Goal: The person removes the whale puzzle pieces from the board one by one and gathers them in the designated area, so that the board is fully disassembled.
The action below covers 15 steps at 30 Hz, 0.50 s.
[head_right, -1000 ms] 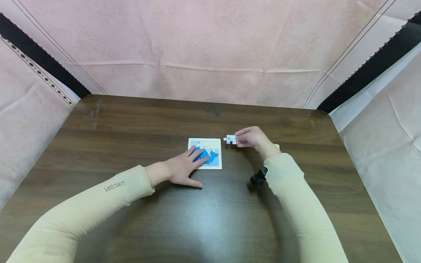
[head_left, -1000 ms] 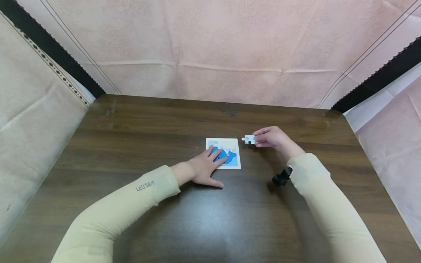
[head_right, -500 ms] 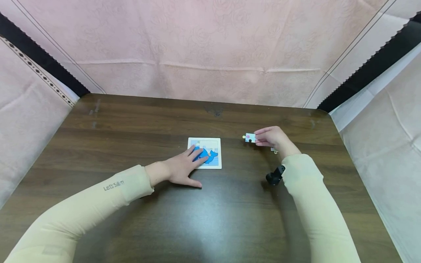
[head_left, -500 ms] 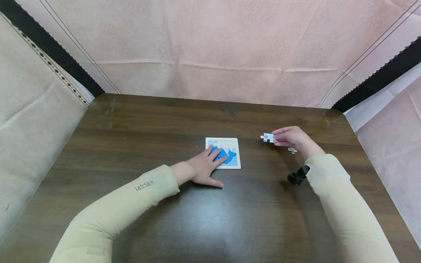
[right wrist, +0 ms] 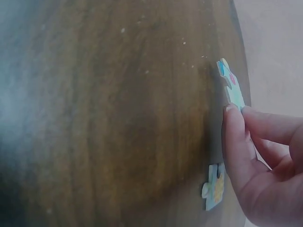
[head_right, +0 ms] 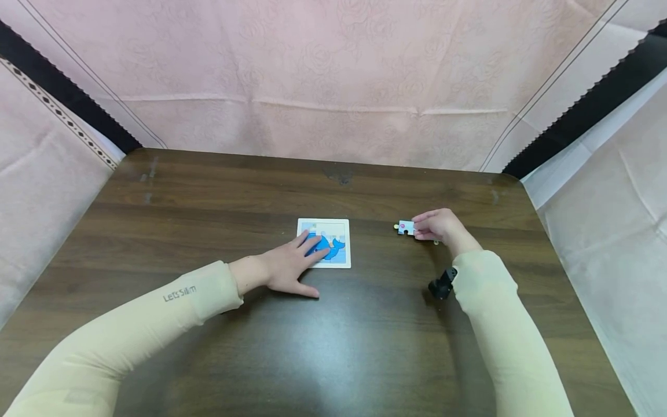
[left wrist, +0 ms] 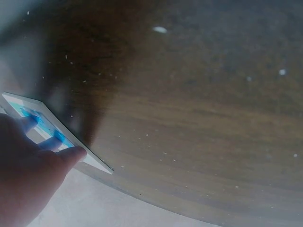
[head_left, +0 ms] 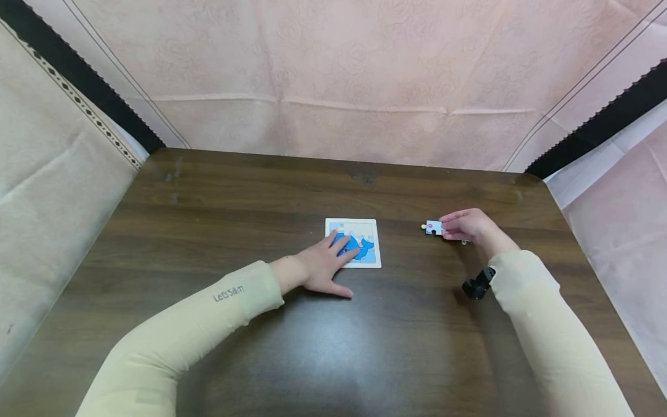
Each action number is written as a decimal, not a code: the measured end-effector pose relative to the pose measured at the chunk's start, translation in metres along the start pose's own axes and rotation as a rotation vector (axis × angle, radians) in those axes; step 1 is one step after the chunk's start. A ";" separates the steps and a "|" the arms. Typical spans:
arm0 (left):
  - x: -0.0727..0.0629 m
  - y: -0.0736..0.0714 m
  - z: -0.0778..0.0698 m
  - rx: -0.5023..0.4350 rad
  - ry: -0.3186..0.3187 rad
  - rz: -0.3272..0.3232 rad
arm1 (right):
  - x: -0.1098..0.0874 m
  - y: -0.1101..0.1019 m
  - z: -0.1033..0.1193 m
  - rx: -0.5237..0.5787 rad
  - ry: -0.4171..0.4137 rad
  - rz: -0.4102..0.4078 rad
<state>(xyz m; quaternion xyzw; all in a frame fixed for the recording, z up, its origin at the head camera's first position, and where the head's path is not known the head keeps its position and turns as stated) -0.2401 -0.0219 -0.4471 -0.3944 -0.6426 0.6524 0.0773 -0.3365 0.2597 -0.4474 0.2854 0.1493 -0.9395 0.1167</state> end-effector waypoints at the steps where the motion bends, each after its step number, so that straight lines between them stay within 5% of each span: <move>1: 0.000 0.000 0.000 0.001 -0.001 -0.001 | 0.000 0.000 -0.001 -0.016 -0.001 -0.002; 15: 0.000 0.002 0.001 -0.001 -0.007 0.007 | -0.002 -0.003 0.000 -0.163 -0.026 -0.027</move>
Point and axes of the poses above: each hand's wrist, its own x-axis towards the middle knuckle, its own y-axis out of the palm, z = x × y, the point moved 8 cm from there along x, towards the middle knuckle, and after that the axes turned 2 degrees about -y, right-handed, at the moved point
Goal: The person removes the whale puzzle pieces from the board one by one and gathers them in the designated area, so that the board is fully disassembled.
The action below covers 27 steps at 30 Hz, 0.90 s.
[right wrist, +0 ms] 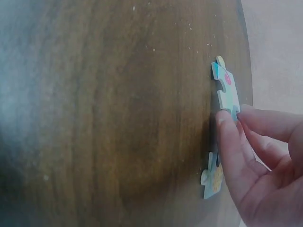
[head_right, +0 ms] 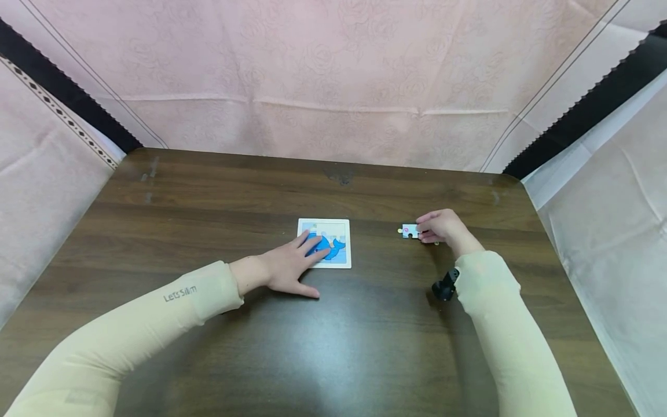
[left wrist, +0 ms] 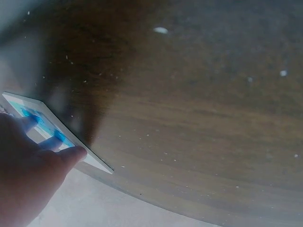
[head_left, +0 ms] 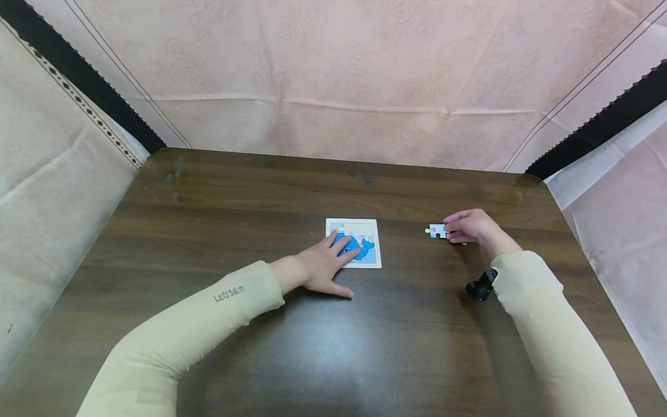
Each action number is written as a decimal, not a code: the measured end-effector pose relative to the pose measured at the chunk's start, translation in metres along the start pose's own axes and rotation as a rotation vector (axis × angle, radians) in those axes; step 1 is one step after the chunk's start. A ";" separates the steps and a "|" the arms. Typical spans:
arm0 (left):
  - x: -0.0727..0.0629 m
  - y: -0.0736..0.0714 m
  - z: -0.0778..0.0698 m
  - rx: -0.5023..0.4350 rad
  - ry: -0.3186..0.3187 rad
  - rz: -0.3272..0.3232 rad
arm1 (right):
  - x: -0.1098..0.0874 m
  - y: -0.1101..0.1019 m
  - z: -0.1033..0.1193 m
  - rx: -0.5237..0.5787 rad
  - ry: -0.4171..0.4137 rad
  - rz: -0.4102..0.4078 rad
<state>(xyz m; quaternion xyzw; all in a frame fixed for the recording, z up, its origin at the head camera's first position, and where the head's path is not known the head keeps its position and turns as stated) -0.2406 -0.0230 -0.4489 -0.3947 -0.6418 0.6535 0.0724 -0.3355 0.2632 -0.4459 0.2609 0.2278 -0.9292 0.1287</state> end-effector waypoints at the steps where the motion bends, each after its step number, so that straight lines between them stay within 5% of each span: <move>1: 0.000 -0.001 0.000 -0.001 0.001 -0.002 | -0.001 -0.001 0.001 0.001 -0.001 -0.001; 13: -0.003 -0.002 -0.001 -0.028 0.004 -0.008 | -0.007 0.002 0.017 -0.013 -0.066 -0.002; 27: -0.019 0.007 0.007 -0.031 0.002 -0.024 | 0.003 0.073 0.072 -0.039 -0.144 0.072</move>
Point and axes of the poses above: each hand's wrist, its own x-axis towards the middle knuckle, its own y-axis out of the palm, z = x × y, the point moved 8 cm from there along x, towards the middle knuckle, and after that the axes turned 2 degrees about -y, right-handed, at the moved point
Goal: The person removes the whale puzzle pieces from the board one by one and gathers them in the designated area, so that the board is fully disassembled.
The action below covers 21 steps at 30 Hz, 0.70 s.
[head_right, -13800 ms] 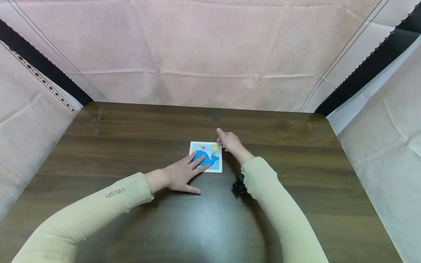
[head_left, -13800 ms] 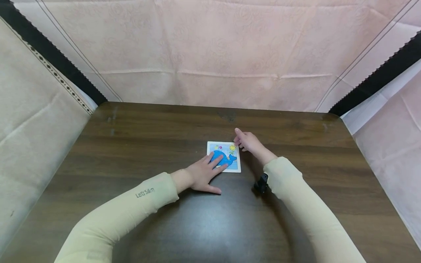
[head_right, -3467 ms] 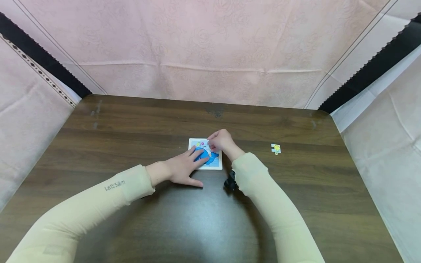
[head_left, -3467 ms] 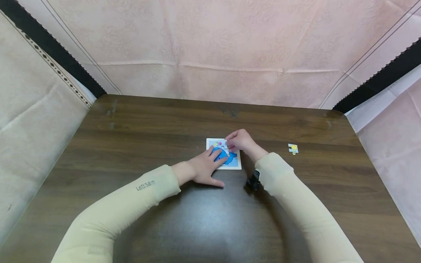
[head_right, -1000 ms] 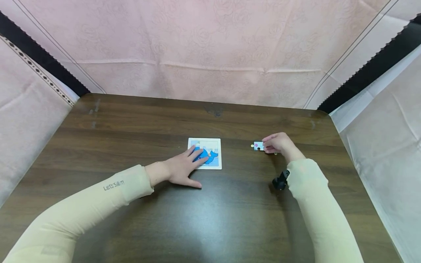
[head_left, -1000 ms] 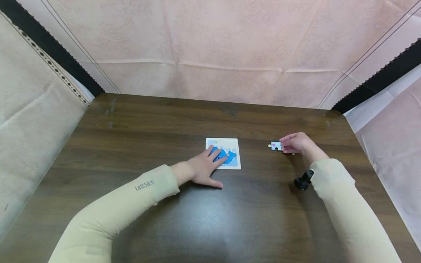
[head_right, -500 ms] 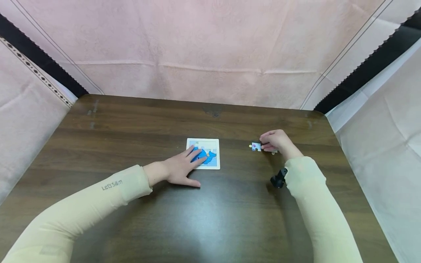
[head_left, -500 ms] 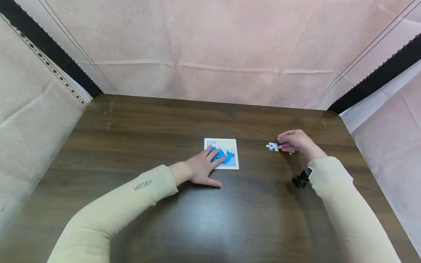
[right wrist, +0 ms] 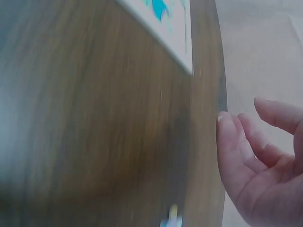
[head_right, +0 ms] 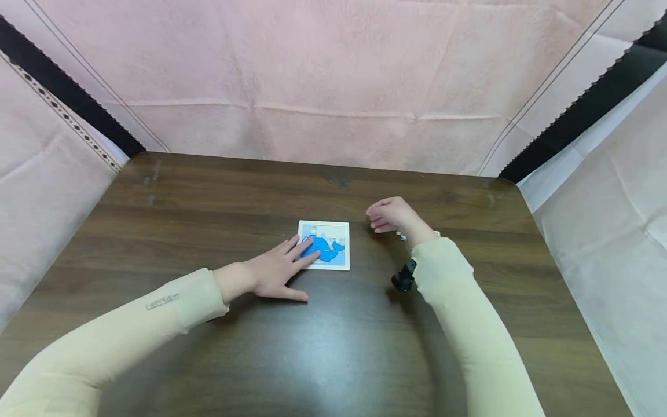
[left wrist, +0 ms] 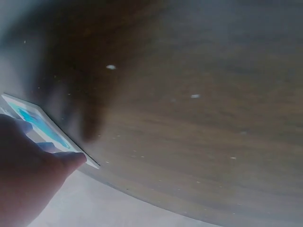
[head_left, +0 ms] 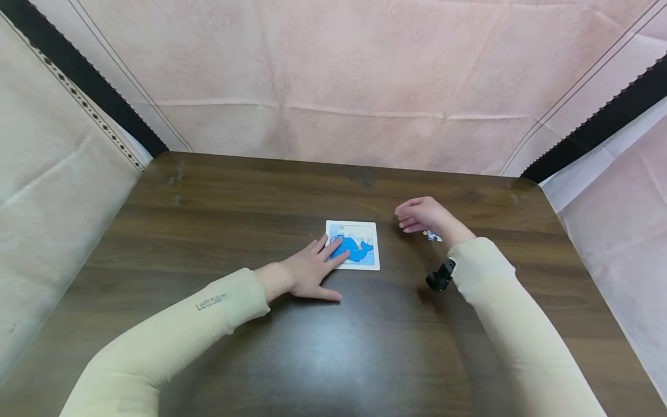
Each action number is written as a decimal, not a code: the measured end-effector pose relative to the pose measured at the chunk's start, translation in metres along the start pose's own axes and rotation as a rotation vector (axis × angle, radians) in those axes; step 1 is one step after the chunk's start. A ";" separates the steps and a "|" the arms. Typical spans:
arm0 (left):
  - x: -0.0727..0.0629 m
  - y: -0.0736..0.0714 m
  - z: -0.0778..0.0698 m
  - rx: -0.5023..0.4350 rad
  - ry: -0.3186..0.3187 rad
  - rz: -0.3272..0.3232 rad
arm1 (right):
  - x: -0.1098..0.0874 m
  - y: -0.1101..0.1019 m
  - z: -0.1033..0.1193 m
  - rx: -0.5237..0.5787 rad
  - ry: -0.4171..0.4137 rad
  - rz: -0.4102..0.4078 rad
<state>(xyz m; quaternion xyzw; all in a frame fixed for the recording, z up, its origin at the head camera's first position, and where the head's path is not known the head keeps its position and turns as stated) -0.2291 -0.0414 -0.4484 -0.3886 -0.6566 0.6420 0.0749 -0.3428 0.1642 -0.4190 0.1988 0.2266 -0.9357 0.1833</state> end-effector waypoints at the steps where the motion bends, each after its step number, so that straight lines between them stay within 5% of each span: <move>1: -0.001 0.001 0.001 0.000 -0.004 0.001 | 0.003 0.006 0.003 -0.002 -0.001 0.008; 12: -0.001 0.007 0.002 0.026 0.016 0.005 | 0.025 0.069 0.018 -0.018 0.004 0.070; 21: 0.001 0.008 0.002 0.033 0.012 0.012 | 0.028 0.093 0.025 -0.019 0.006 0.089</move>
Point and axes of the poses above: each hand's wrist, its own x-axis towards the middle knuckle, its own y-axis out of the palm, z = x × y, the point moved 8 cm from there along x, towards the middle knuckle, and after that the axes turned 2 degrees about -y, right-handed, at the moved point
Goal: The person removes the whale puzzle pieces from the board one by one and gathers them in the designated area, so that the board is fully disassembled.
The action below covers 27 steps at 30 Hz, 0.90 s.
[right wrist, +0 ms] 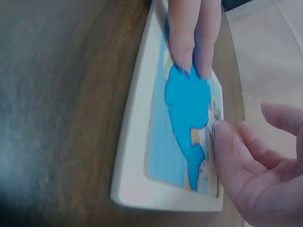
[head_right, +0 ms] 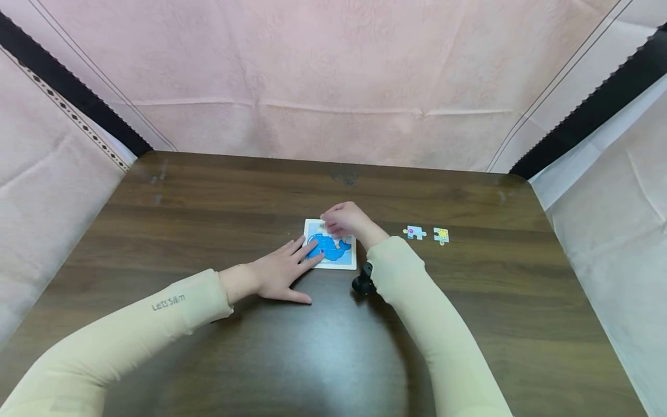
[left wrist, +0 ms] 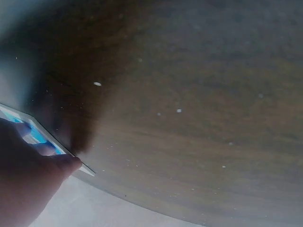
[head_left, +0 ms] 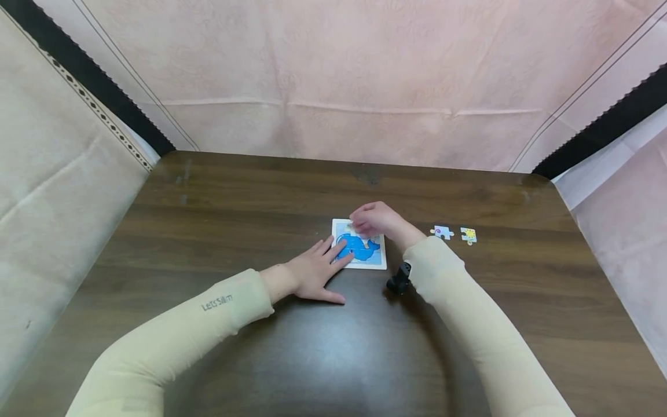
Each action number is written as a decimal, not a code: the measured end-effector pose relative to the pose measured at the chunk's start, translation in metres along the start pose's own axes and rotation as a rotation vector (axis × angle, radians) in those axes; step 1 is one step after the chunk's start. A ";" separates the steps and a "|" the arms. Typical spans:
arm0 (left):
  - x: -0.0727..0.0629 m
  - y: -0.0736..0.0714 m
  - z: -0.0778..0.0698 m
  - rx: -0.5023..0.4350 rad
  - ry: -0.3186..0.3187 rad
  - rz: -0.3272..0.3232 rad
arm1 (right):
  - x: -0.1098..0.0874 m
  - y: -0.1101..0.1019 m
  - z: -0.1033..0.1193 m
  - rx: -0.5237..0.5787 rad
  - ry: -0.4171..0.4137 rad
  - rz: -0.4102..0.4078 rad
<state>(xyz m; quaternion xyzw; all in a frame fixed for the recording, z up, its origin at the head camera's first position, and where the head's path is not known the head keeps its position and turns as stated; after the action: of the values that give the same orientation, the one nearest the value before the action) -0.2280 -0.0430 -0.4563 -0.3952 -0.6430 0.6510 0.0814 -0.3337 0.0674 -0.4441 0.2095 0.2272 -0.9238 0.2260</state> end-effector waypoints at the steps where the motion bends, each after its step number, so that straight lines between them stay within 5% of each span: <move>1: 0.000 0.000 0.000 0.003 -0.002 0.003 | 0.000 0.001 0.000 0.003 0.003 -0.002; 9: 0.000 -0.002 -0.001 -0.003 -0.006 0.022 | 0.001 0.004 -0.001 0.079 0.049 -0.017; 22: 0.001 -0.003 0.001 -0.002 -0.016 0.045 | -0.001 0.009 -0.011 0.436 0.179 -0.056; 27: 0.001 -0.004 0.000 -0.001 -0.012 0.043 | 0.001 0.011 -0.009 0.389 0.145 -0.039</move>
<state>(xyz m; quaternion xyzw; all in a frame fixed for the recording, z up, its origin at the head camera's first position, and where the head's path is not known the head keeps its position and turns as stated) -0.2298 -0.0417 -0.4534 -0.4051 -0.6351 0.6546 0.0635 -0.3259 0.0632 -0.4558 0.3108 0.0644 -0.9369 0.1463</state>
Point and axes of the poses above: each hand's wrist, its own x-axis towards the middle knuckle, its own y-axis out of the palm, z = x × y, the point moved 8 cm from there along x, towards the middle knuckle, and after that the axes turned 2 degrees about -y, right-handed, at the moved point
